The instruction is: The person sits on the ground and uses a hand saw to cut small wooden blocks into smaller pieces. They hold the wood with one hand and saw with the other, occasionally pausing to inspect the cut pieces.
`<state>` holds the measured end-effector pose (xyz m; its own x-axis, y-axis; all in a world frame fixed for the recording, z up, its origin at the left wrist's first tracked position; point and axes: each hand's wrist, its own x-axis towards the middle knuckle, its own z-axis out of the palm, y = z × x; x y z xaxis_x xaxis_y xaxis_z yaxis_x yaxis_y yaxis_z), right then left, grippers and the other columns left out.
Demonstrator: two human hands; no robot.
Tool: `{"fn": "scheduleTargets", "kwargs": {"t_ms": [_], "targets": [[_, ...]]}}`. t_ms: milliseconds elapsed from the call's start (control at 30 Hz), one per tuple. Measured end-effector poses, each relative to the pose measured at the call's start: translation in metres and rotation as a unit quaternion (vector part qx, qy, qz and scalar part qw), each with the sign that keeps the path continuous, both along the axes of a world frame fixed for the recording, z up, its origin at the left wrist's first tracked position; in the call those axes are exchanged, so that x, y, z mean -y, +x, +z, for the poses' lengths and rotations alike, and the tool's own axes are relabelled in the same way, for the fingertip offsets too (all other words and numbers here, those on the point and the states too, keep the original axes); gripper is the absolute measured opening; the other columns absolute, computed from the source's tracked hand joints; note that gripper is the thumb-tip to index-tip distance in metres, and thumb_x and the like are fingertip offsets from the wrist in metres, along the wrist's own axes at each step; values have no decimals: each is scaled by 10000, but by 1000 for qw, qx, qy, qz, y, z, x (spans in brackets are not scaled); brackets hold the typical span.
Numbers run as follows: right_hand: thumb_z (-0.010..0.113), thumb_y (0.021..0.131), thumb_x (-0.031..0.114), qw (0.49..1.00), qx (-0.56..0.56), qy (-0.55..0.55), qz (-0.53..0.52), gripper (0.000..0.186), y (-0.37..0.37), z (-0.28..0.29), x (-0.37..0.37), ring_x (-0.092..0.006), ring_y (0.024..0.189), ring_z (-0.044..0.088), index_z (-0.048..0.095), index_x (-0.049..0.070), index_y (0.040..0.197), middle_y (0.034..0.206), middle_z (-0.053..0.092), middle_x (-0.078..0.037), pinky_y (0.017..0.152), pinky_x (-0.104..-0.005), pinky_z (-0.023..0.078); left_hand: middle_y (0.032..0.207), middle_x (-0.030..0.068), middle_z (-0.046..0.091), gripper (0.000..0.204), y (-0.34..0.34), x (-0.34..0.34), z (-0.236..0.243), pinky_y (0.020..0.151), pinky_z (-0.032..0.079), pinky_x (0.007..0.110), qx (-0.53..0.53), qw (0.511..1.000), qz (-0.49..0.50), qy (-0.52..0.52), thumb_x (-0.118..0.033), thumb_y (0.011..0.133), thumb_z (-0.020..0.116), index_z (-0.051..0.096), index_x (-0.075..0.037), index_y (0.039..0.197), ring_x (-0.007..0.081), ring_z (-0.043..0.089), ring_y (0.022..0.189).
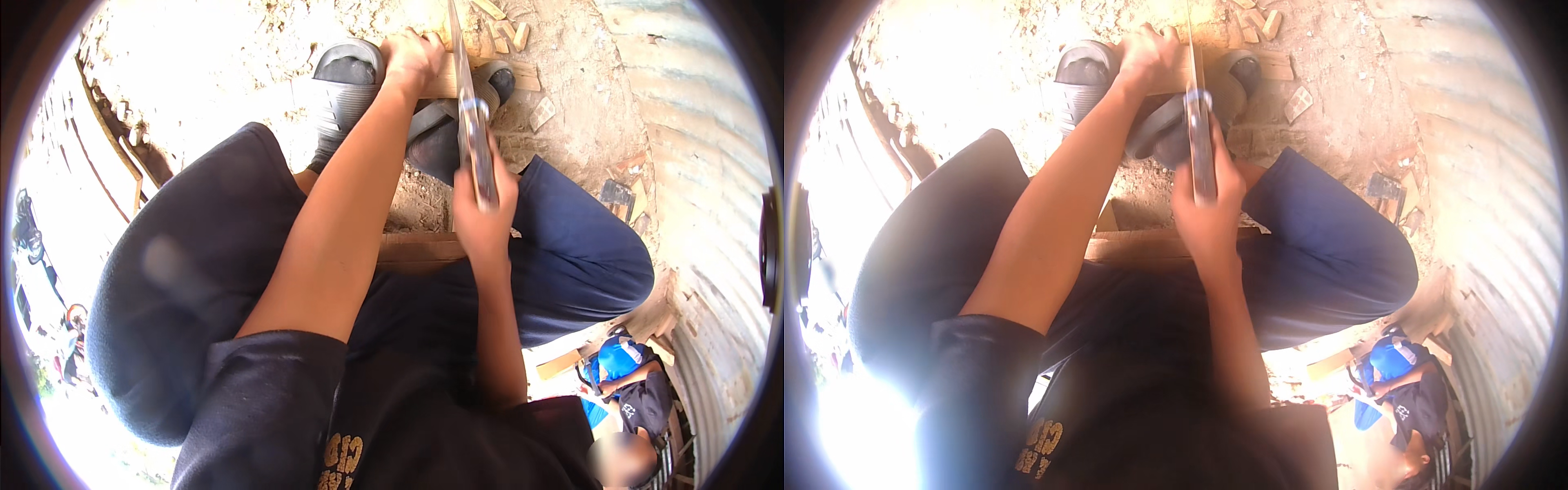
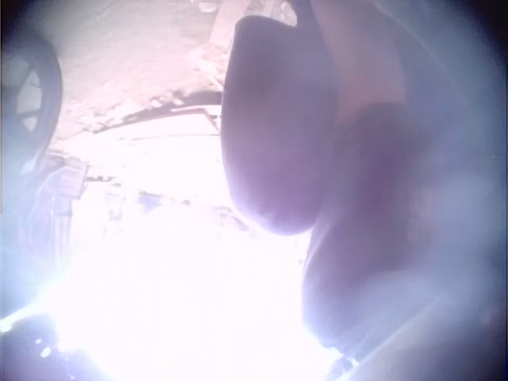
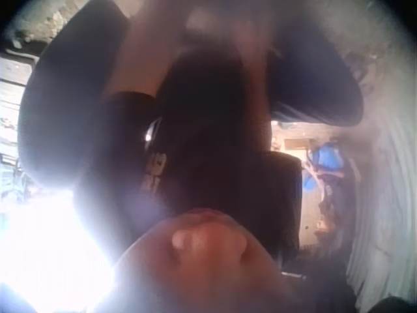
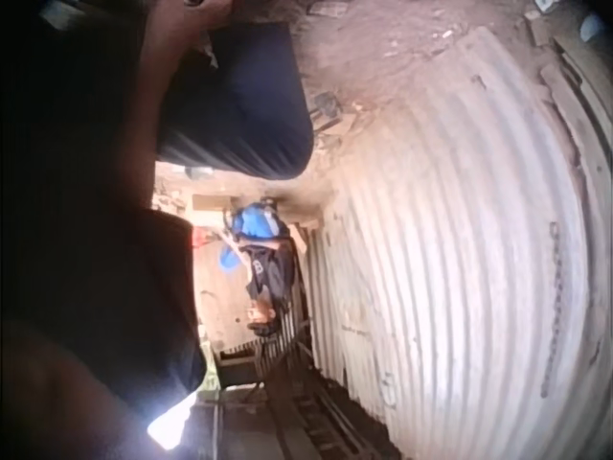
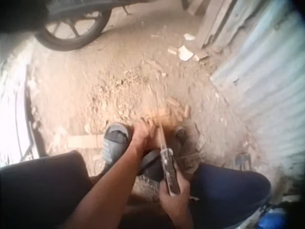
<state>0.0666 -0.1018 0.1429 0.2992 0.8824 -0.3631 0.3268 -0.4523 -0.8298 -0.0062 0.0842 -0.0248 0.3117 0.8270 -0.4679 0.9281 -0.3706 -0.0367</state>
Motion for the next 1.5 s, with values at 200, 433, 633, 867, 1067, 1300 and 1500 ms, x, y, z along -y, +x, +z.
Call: {"fn": "scheduleTargets", "kwargs": {"t_ms": [200, 433, 633, 867, 1067, 1300, 1500], "targets": [[509, 767, -108, 992, 60, 103, 33, 644, -6, 8, 33, -245, 919, 692, 439, -47, 1405, 1071, 663, -231, 810, -330, 518, 1151, 242, 650, 287, -1, -2, -9, 710, 532, 553, 15, 999, 28, -13, -242, 955, 498, 635, -151, 1190, 382, 645, 1055], [513, 795, -81, 999, 23, 45, 12, 595, -3, -2, -23, -310, 911, 690, 473, -30, 1386, 1056, 659, -252, 803, -361, 511, 1154, 251, 649, 334, -2, -2, -1, 685, 531, 557, -39, 998, -54, -7, -262, 946, 524, 606, -125, 1239, 391, 654, 1026], [501, 785, -91, 994, 6, 111, 19, 628, 3, 7, 27, -280, 935, 702, 451, -19, 1407, 1099, 663, -244, 823, -335, 518, 1137, 264, 655, 376, -4, 0, 0, 694, 510, 577, -18, 1000, -18, -7, -269, 958, 475, 585, -54, 1246, 422, 645, 1015], [509, 808, -70, 994, 41, 106, 8, 544, -2, -1, 13, -234, 923, 692, 511, -44, 1352, 1085, 681, -215, 815, -340, 517, 1195, 235, 644, 349, -4, -5, -12, 762, 505, 609, 43, 999, 20, -25, -215, 956, 480, 604, -52, 1240, 422, 635, 1074], [490, 817, -84, 1000, -11, 18, -4, 545, 7, 0, -9, -158, 910, 660, 509, -40, 1360, 1099, 679, -190, 813, -298, 512, 1205, 255, 630, 291, 0, -2, 4, 731, 531, 547, -10, 1000, -17, -9, -224, 956, 511, 600, -129, 1216, 395, 645, 1071], [528, 795, -68, 990, 77, 116, 32, 563, -9, 5, 37, -299, 956, 696, 496, -57, 1356, 1143, 648, -247, 824, -336, 529, 1211, 253, 625, 295, 1, -5, -2, 717, 539, 526, -18, 1000, -9, -23, -217, 960, 492, 596, -136, 1224, 382, 653, 1061], [561, 780, -67, 999, 25, 27, -9, 604, -9, -5, -36, -340, 877, 699, 480, -22, 1377, 996, 673, -254, 777, -378, 527, 1185, 244, 638, 306, 1, -5, -1, 695, 525, 570, 9, 999, -26, -21, -210, 960, 491, 586, -114, 1234, 399, 649, 1060]]}}
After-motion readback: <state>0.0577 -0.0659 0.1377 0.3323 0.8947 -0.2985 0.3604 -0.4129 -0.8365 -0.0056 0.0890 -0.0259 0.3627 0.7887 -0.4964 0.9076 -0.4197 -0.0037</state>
